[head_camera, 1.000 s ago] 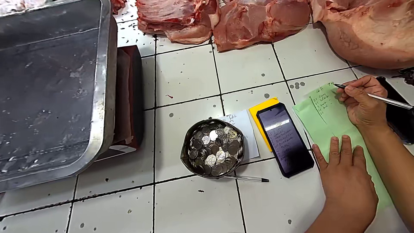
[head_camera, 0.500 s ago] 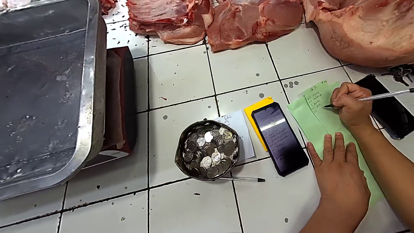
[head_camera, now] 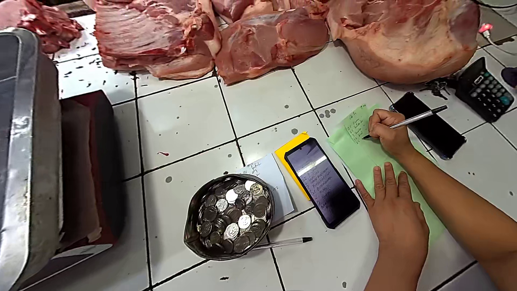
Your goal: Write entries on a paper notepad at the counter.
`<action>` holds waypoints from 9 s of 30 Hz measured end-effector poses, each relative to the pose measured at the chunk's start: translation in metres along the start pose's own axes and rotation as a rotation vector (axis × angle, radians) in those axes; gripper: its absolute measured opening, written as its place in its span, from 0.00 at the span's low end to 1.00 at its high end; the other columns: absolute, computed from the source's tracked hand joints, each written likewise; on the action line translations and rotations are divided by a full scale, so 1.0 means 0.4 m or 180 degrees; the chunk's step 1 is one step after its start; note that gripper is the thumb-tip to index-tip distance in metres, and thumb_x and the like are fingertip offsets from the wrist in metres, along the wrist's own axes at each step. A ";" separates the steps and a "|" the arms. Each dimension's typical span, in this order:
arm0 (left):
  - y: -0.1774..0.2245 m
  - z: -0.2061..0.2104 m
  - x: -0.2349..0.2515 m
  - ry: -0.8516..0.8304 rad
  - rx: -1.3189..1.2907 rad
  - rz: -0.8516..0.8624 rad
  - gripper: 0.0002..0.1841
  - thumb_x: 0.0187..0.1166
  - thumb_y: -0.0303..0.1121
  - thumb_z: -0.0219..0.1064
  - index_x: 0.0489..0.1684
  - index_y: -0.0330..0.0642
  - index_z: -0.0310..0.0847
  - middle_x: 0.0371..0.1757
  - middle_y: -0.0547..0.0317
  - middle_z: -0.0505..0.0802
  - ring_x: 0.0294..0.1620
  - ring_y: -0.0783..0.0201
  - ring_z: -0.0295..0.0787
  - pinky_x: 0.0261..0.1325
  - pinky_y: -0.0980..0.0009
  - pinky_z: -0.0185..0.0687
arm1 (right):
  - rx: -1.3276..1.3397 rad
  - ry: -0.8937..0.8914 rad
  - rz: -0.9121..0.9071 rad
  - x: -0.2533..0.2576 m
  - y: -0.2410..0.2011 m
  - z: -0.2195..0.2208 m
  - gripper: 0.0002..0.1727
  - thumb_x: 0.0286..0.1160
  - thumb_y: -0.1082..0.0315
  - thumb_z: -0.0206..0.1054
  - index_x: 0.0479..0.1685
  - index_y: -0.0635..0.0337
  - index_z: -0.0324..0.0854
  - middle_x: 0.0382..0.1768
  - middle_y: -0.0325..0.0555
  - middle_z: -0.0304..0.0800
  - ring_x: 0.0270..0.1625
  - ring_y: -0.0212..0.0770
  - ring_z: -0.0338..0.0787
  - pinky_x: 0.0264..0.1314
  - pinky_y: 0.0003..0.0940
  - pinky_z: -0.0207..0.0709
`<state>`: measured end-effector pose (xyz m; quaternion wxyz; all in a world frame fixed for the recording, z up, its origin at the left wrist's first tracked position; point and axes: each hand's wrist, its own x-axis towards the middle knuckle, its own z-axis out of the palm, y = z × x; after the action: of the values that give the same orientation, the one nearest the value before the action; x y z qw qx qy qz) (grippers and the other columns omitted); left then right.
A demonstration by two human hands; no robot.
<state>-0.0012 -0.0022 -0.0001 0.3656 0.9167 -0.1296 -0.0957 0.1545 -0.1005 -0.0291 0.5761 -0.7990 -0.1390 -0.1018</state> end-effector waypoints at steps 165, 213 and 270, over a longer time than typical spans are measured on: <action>0.004 -0.006 0.000 -0.0136 -0.0017 -0.0066 0.30 0.77 0.38 0.66 0.84 0.50 0.74 0.91 0.59 0.69 0.94 0.47 0.54 0.87 0.29 0.27 | 0.1891 0.1004 0.0972 0.038 0.005 -0.084 0.15 0.91 0.69 0.51 0.37 0.43 0.79 0.24 0.24 0.83 0.25 0.20 0.82 0.32 0.14 0.78; 0.006 -0.010 0.000 -0.0035 -0.0169 -0.0060 0.30 0.74 0.34 0.69 0.82 0.49 0.77 0.90 0.58 0.71 0.93 0.49 0.57 0.88 0.29 0.32 | 0.0447 0.0202 0.0571 -0.012 -0.035 -0.025 0.15 0.55 0.77 0.55 0.14 0.40 0.70 0.17 0.22 0.80 0.18 0.19 0.77 0.20 0.16 0.71; 0.002 -0.002 0.000 -0.0038 0.0039 -0.0047 0.31 0.74 0.39 0.69 0.83 0.49 0.76 0.90 0.59 0.71 0.93 0.47 0.58 0.87 0.28 0.30 | -0.0397 0.0194 0.0242 -0.014 -0.020 0.003 0.14 0.60 0.77 0.55 0.13 0.48 0.66 0.09 0.27 0.67 0.11 0.19 0.62 0.14 0.15 0.53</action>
<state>-0.0014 -0.0024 0.0010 0.3586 0.9193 -0.1256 -0.1030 0.1464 -0.0977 -0.0241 0.5326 -0.8346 -0.0843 -0.1126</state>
